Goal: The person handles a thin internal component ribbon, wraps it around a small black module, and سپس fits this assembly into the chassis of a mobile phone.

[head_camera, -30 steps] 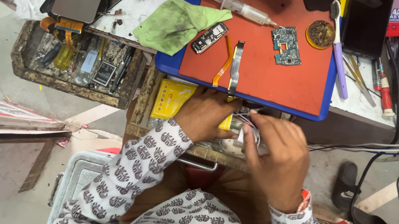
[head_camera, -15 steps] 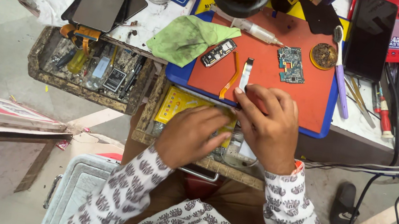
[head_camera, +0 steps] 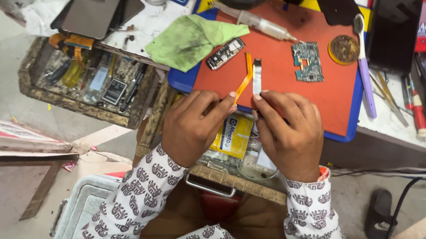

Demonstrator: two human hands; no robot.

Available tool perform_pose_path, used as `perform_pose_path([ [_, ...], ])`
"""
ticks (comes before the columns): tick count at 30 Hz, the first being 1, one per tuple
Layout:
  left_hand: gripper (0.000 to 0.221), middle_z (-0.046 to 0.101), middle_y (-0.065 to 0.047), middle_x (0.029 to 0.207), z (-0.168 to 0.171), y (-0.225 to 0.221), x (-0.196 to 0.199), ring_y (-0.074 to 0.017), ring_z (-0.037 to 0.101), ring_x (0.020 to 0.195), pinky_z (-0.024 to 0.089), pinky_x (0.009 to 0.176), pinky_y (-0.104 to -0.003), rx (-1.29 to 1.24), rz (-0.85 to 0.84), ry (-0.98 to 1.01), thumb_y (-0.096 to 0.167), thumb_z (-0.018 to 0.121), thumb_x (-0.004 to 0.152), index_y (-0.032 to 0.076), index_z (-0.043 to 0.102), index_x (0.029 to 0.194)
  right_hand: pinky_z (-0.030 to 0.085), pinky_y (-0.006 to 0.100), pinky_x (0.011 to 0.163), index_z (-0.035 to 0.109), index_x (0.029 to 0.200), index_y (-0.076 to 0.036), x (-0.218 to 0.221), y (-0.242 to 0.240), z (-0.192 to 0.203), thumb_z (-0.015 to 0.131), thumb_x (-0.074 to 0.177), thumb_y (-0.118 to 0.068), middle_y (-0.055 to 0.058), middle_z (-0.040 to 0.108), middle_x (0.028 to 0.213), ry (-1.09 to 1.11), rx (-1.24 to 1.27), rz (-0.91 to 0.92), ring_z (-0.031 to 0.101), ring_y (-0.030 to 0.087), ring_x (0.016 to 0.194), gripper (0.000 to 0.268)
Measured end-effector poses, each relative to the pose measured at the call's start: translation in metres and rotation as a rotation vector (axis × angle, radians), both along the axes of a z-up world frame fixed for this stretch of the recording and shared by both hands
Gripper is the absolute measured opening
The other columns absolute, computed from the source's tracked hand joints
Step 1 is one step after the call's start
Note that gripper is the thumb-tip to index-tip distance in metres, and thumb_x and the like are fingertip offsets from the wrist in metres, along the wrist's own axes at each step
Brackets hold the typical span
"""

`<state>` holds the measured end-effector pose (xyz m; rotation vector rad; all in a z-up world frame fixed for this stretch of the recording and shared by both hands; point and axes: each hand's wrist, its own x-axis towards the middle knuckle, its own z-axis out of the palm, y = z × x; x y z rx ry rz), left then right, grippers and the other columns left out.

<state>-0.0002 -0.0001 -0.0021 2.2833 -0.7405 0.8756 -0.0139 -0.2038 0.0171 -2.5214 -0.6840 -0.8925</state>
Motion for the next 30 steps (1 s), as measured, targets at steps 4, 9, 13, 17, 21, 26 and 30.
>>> perform_pose_path([
  [4,0.028,0.064,-0.003,0.091,-0.003,0.0,-0.003,-0.0206,0.063,0.079,0.05,0.067,-0.036,0.03,-0.022,-0.034,0.013,0.079,0.094,0.006,0.075,0.12,0.051,0.041,0.088,0.075,0.117,-0.008,-0.002,-0.001,-0.002,0.081,0.085,-0.005,0.004,0.069,0.117,0.002,0.011,0.01,0.064,0.026,0.106,0.033],
  [9,0.025,0.069,-0.006,0.099,-0.004,0.006,-0.009,-0.0214,0.068,0.085,0.054,0.073,-0.037,0.019,-0.153,-0.056,0.007,0.076,0.094,0.002,0.073,0.119,0.055,0.04,0.089,0.074,0.115,-0.005,-0.008,-0.004,-0.007,0.078,0.082,0.008,0.006,0.068,0.116,-0.027,0.098,0.055,0.068,0.027,0.105,0.036],
  [13,0.026,0.073,-0.009,0.108,-0.008,0.007,-0.007,-0.0245,0.073,0.095,0.058,0.08,-0.037,0.005,-0.279,0.013,0.004,0.073,0.092,0.001,0.072,0.117,0.057,0.038,0.085,0.073,0.11,-0.001,-0.011,-0.005,-0.011,0.077,0.084,0.013,0.01,0.071,0.118,-0.059,0.126,0.082,0.072,0.025,0.101,0.031],
  [17,0.022,0.074,-0.01,0.108,-0.014,0.003,-0.006,-0.0255,0.074,0.096,0.059,0.083,-0.037,-0.076,-0.286,0.073,0.004,0.073,0.095,0.002,0.071,0.117,0.058,0.038,0.088,0.072,0.112,0.0,-0.011,-0.004,-0.012,0.077,0.086,0.011,0.01,0.072,0.119,-0.05,0.118,0.105,0.072,0.026,0.104,0.029],
  [21,0.022,0.074,-0.01,0.107,-0.016,0.003,-0.007,-0.0254,0.074,0.096,0.059,0.084,-0.037,-0.078,-0.261,0.065,0.005,0.073,0.095,0.002,0.071,0.117,0.057,0.039,0.09,0.073,0.114,0.0,-0.012,-0.002,-0.011,0.075,0.081,0.012,0.01,0.071,0.119,-0.033,0.105,0.1,0.071,0.027,0.107,0.035],
  [26,0.022,0.075,-0.01,0.107,-0.016,0.002,-0.009,-0.0256,0.074,0.095,0.059,0.083,-0.037,-0.055,-0.26,0.046,0.005,0.074,0.094,0.002,0.071,0.116,0.056,0.04,0.092,0.073,0.116,-0.001,-0.014,-0.002,-0.01,0.075,0.08,0.011,0.009,0.068,0.118,-0.028,0.103,0.09,0.069,0.028,0.106,0.038],
  [30,0.021,0.075,-0.009,0.109,-0.016,0.0,-0.008,-0.0251,0.074,0.098,0.059,0.084,-0.036,-0.08,-0.276,0.059,0.006,0.075,0.094,0.003,0.071,0.114,0.055,0.04,0.092,0.073,0.115,-0.001,-0.013,-0.001,-0.009,0.075,0.077,0.011,0.009,0.068,0.116,-0.021,0.097,0.105,0.068,0.028,0.104,0.04],
])
